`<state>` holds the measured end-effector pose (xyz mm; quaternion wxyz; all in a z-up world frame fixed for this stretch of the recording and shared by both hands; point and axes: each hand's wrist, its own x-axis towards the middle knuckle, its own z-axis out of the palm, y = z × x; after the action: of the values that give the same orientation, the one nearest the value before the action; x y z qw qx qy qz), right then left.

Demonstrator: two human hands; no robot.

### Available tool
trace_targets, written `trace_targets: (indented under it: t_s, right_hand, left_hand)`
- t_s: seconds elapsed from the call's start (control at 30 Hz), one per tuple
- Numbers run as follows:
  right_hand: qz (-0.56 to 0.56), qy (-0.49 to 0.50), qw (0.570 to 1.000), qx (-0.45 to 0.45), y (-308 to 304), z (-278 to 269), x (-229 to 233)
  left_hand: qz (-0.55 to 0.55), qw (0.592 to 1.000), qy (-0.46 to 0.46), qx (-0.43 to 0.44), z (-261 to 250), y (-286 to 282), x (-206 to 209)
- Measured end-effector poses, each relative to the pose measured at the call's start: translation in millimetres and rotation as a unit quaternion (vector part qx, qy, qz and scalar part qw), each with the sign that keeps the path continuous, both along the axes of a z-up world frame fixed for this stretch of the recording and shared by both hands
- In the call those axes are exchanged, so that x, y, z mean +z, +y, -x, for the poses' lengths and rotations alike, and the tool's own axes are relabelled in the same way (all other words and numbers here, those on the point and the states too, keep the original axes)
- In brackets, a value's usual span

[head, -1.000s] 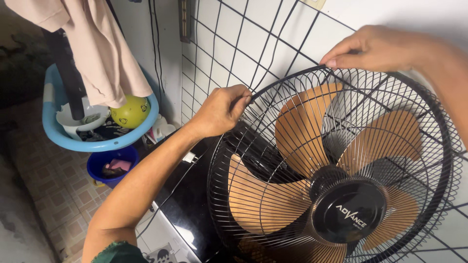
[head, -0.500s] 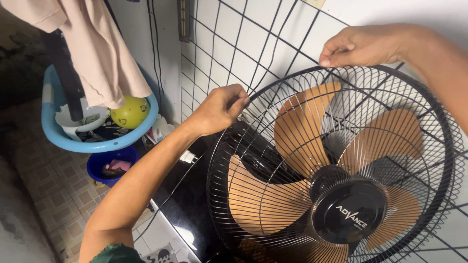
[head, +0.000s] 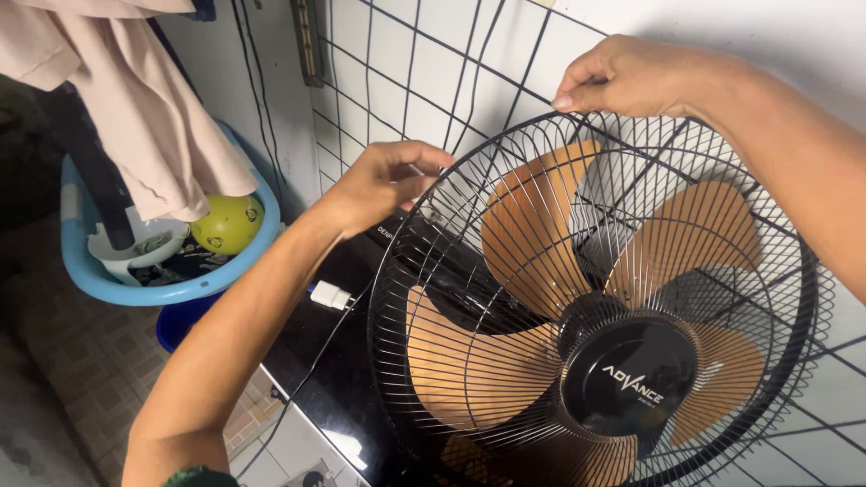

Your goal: The person aligns and secures the front wire cage of a standing electric fan onto its base. They repeatedly adjust the cage around the perimeter to ensure it is properly seated and stable.

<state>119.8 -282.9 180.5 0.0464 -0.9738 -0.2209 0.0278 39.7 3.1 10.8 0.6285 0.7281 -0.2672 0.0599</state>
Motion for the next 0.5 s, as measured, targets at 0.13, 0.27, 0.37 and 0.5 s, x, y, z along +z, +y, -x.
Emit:
trace_targets:
  t_s: [0.13,0.27,0.37,0.5]
  right_hand:
    - [-0.032,0.008,0.999,-0.014,-1,-4,-6]
    - [-0.053,-0.014,0.998,-0.007,-4,-9,-14]
    - [-0.063,-0.031,0.998,0.009,-4,-11,-18]
    - [-0.060,-0.040,0.997,0.021,-3,-9,-16]
  left_hand:
    - [-0.029,0.998,0.060,0.018,-13,-11,13]
    - [-0.031,0.995,0.098,0.013,-22,-19,17]
    - [-0.074,0.985,0.143,0.053,-30,-25,21]
    - [-0.015,0.983,0.184,0.016,-39,-29,21]
